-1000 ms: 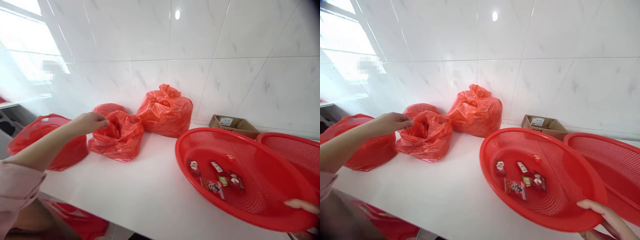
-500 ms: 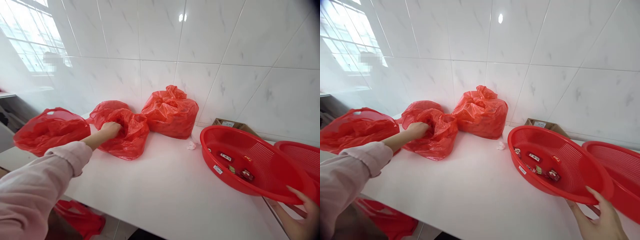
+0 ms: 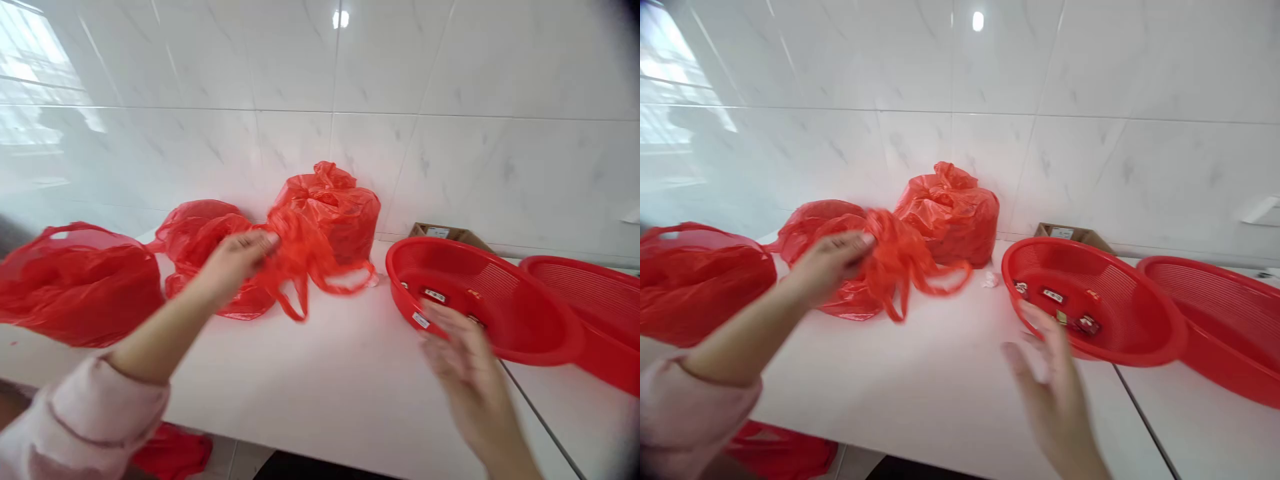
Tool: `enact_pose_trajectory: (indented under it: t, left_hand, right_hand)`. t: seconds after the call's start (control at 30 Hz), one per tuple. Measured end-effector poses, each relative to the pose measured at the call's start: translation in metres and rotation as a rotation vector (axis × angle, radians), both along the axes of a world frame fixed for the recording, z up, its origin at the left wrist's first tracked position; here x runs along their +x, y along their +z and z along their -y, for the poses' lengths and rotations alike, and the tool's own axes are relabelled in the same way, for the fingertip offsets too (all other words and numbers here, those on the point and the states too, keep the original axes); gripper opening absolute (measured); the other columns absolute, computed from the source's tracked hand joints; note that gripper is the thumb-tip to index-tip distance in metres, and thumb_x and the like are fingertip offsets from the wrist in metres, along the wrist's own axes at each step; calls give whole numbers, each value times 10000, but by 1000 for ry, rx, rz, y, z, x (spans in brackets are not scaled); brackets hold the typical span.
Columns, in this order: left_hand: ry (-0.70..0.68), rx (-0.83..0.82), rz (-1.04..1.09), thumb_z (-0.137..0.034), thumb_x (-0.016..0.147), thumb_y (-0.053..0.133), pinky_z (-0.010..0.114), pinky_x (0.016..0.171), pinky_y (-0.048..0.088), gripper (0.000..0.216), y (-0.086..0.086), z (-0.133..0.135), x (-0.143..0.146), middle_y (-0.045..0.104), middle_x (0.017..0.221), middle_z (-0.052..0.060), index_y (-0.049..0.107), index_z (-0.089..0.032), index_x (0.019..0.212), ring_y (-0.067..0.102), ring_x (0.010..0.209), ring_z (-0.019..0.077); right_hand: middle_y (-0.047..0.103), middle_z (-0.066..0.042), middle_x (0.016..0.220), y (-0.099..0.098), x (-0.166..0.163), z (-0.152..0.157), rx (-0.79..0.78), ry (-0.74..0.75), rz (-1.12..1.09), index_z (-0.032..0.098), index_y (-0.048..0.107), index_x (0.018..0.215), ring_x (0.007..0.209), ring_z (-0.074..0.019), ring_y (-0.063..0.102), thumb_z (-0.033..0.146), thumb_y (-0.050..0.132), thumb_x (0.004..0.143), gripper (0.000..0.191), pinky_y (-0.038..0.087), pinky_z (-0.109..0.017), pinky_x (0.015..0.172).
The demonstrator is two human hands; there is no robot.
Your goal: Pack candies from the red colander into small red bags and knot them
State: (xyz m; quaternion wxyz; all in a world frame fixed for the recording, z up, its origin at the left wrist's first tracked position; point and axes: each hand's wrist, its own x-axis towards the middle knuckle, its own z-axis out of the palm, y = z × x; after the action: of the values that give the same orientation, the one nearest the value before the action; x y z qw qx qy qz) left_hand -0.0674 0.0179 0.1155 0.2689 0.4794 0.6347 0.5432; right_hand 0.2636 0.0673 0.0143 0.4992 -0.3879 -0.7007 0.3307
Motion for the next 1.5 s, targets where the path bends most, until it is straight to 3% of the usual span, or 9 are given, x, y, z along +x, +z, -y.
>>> enact_pose_trajectory:
  t: [0.17, 0.37, 0.57, 0.73, 0.83, 1.1, 1.2, 1.33, 1.5]
  left_hand:
    - [-290, -58, 487, -501, 818, 652, 198, 463, 236, 398, -87, -4, 92, 432, 568, -48, 528, -156, 663, 274, 481, 55]
    - [19, -36, 692, -470, 767, 693, 191, 432, 228, 467, -138, 0, 41, 317, 522, -72, 389, -179, 566, 238, 462, 61]
    - [372, 227, 225, -372, 912, 566, 232, 727, 455, 142, -117, 22, 67, 618, 1019, 7, 569, -231, 932, 557, 826, 124]
    - [-27, 318, -485, -179, 874, 576, 408, 970, 452, 143, -130, 21, 146, 531, 1256, 91, 594, -232, 1005, 517, 1177, 250]
    - [47, 215, -635, -154, 861, 535, 488, 1004, 444, 242, -152, 0, 143, 430, 1417, 177, 582, -172, 1099, 456, 1281, 322]
    - [260, -251, -682, -214, 855, 443, 484, 892, 484, 319, -126, -13, 37, 576, 1298, 173, 634, -142, 1100, 587, 1133, 374]
    - [71, -367, -662, -188, 817, 459, 394, 759, 507, 241, -113, 2, 37, 699, 1026, 117, 683, -170, 905, 670, 912, 314]
    - [-204, -451, -488, -226, 837, 466, 275, 635, 494, 286, -102, 12, 65, 722, 891, 19, 698, -228, 1003, 676, 736, 198]
    - [-479, -388, -161, -356, 852, 545, 270, 648, 484, 268, -81, 13, 85, 702, 839, 23, 708, -206, 1003, 646, 762, 197]
  right_hand:
    - [652, -58, 1145, -10, -64, 11, -260, 254, -191, 269, 528, 1252, 1002, -207, 636, 420, 669, 855, 448, 536, -334, 849]
    - [630, 6, 823, -37, -26, 1, -465, 49, -536, 214, 594, 923, 726, -119, 590, 411, 715, 817, 255, 496, -235, 664]
    - [569, 38, 748, -28, -37, 6, -424, -106, -444, 230, 566, 935, 592, -79, 503, 419, 672, 853, 232, 441, -186, 537]
    - [490, 70, 651, -21, -63, 26, -387, -26, -342, 231, 515, 946, 467, -59, 413, 431, 634, 874, 244, 386, -174, 437]
    - [434, 98, 555, -19, -64, 40, -468, 105, -307, 229, 495, 953, 400, -50, 353, 449, 618, 885, 261, 332, -163, 388]
    - [419, 94, 575, -32, -15, 26, -563, 216, -155, 229, 517, 989, 435, -56, 360, 430, 660, 849, 283, 325, -165, 408]
    - [567, 26, 743, -28, 8, 6, -419, 57, 58, 233, 559, 1036, 551, -107, 504, 405, 628, 865, 252, 443, -231, 499]
    - [562, -70, 1263, 7, 12, 21, 120, -200, 266, 261, 561, 1215, 1166, -239, 531, 267, 618, 867, 353, 447, -396, 978]
    - [685, -44, 961, 23, -26, 47, 409, 290, 494, 229, 630, 1106, 865, -181, 632, 103, 511, 884, 281, 501, -311, 784]
